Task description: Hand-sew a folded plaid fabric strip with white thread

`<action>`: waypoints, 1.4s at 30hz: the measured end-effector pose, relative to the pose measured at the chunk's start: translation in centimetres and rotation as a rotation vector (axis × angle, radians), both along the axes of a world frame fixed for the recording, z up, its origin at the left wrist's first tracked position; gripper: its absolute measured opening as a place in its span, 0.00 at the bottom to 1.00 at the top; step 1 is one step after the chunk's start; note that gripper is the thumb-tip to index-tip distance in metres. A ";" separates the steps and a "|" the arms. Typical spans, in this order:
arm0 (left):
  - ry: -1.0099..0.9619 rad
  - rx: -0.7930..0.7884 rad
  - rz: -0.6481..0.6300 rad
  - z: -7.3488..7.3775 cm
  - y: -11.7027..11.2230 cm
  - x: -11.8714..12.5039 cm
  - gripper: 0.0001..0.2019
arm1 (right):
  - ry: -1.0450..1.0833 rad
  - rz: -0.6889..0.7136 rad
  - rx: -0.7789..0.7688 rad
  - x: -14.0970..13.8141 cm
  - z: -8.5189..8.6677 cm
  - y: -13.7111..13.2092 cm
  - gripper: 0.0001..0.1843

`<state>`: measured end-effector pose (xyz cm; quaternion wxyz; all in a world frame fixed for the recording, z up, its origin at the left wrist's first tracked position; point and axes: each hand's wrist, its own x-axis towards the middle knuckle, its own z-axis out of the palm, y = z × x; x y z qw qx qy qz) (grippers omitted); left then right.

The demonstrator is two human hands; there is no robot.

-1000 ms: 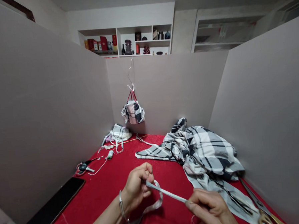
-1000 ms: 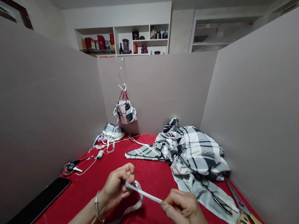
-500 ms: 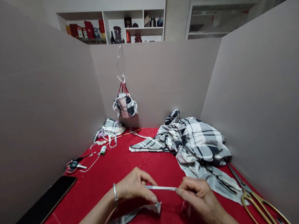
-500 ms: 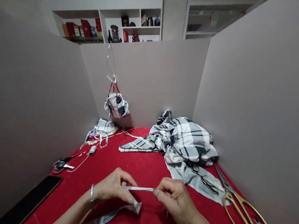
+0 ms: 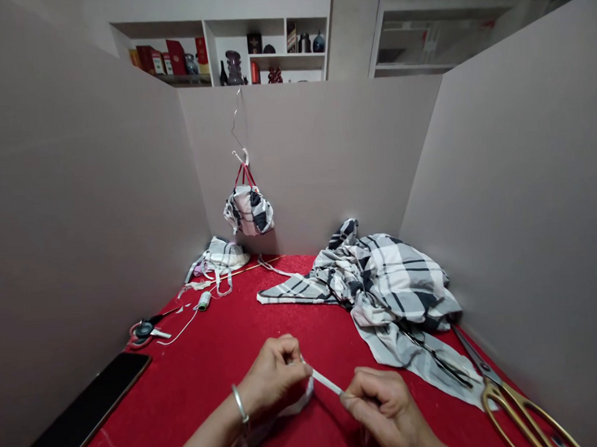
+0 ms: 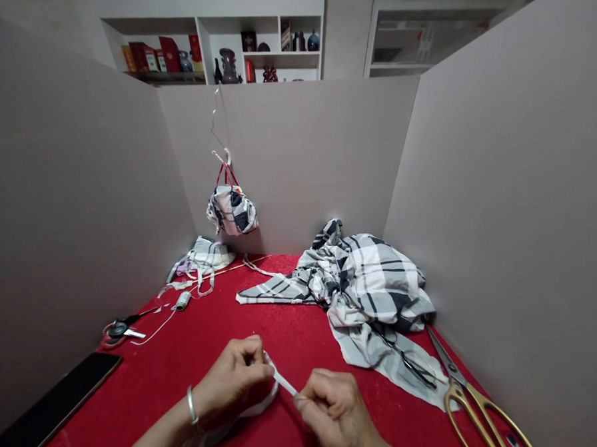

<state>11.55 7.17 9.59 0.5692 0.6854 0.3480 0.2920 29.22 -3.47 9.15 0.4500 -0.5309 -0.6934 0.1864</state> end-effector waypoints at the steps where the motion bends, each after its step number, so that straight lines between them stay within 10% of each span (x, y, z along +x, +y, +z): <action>1: -0.037 -0.004 -0.011 -0.2 -0.3 0.3 0.12 | -0.006 0.010 0.003 -0.1 -0.2 0.1 0.14; 12: -0.395 -0.511 -0.057 -0.1 -2.3 2.1 0.06 | 0.176 0.079 -0.186 -1.5 0.5 0.3 0.15; 25: -0.110 -0.323 -0.208 0.8 -1.5 0.3 0.20 | 0.665 0.219 -0.679 0.4 -0.8 1.1 0.20; 42: 0.096 -0.182 -0.154 3.0 2.1 -5.3 0.24 | 0.658 -0.372 -0.293 7.4 0.4 -1.1 0.22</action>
